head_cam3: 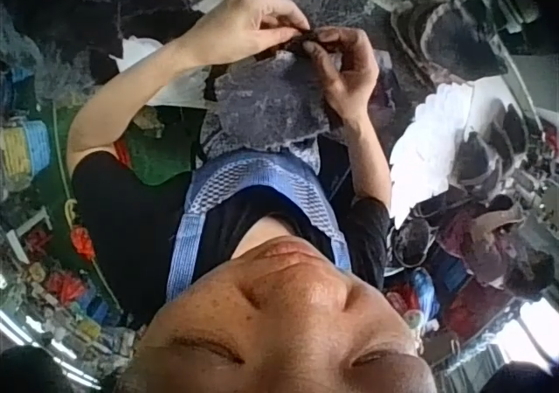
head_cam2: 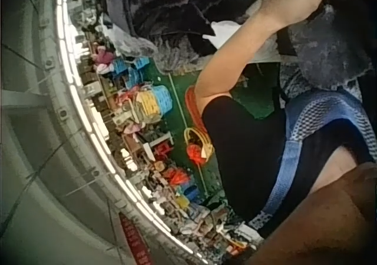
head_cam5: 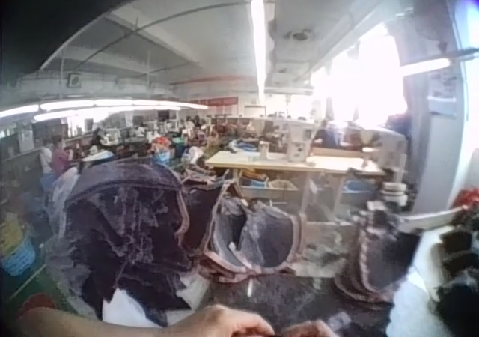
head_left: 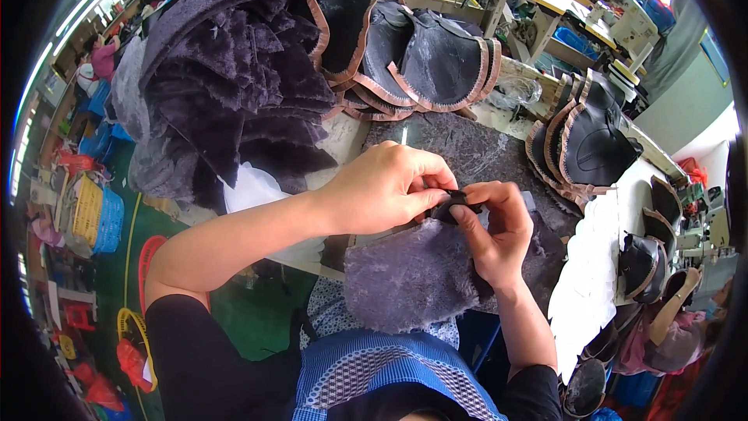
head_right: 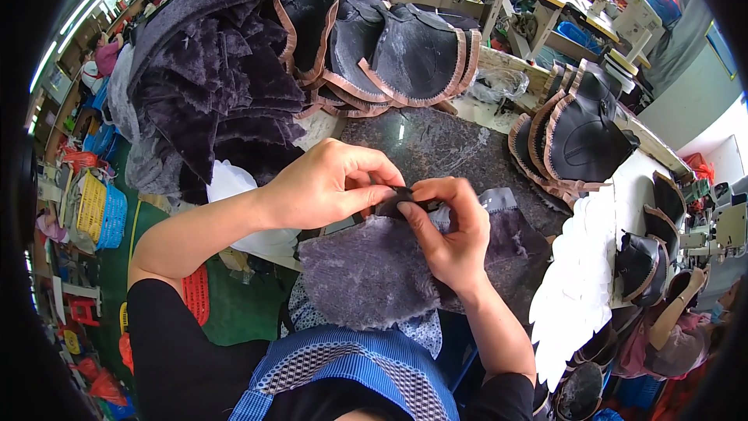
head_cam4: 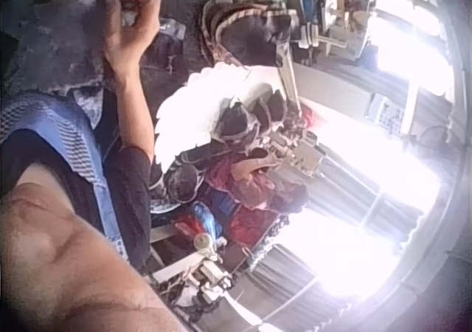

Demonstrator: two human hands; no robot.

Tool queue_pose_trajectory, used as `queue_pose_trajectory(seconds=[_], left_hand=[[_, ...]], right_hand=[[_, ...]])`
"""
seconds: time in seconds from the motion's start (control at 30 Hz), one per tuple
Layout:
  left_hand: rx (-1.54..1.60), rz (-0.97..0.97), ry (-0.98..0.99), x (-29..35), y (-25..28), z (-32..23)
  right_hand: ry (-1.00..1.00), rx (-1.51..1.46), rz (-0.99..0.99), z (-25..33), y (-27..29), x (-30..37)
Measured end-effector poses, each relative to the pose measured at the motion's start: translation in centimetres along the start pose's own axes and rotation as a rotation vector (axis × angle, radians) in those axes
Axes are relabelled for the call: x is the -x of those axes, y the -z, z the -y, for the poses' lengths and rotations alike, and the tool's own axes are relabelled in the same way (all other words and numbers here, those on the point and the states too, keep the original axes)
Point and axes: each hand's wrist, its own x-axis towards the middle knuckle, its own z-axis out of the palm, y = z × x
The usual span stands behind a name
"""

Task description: Fitting white internal padding and lining components into black shoe upper sections at a factory workbench.

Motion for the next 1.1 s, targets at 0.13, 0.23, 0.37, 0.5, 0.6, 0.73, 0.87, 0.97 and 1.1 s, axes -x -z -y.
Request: queue_pose_trajectory(seconds=[0.13,0.23,0.37,0.5,0.6,0.73,0.87,0.97,1.1], left_hand=[[-0.032,-0.041,-0.074,-0.1,-0.3,-0.1],[-0.226,-0.076,-0.251,-0.2,-0.4,0.8],[-0.146,-0.009,-0.209,0.4,-0.4,-0.2],[-0.335,-0.160,-0.298,0.0,-1.5,-0.1],[-0.028,-0.018,-0.010,-0.5,-0.4,0.9],[0.172,0.078,0.102,-1.2,2.9,2.9],[-0.803,-0.367,-0.338,-2.5,1.6,5.6],[-0.669,-0.122,-0.480,-2.2,-2.8,2.2],[-0.850,0.223,-0.493,-0.2,-8.1,5.7]], right_hand=[[-0.129,-0.148,-0.067,0.2,-0.1,-0.2],[-0.199,-0.070,-0.048,0.8,-0.2,-0.6],[-0.241,0.063,0.019,1.1,0.5,-1.2],[-0.082,0.196,0.009,1.6,-0.3,-1.4],[-0.139,0.118,0.093,-0.1,-0.4,-1.8],[-0.201,0.383,0.551,-4.3,3.8,-0.8],[-0.248,0.432,0.534,-4.7,3.9,0.0],[-0.262,0.484,0.517,-6.9,4.6,0.6],[-0.150,0.698,0.458,-7.6,6.7,0.6]])
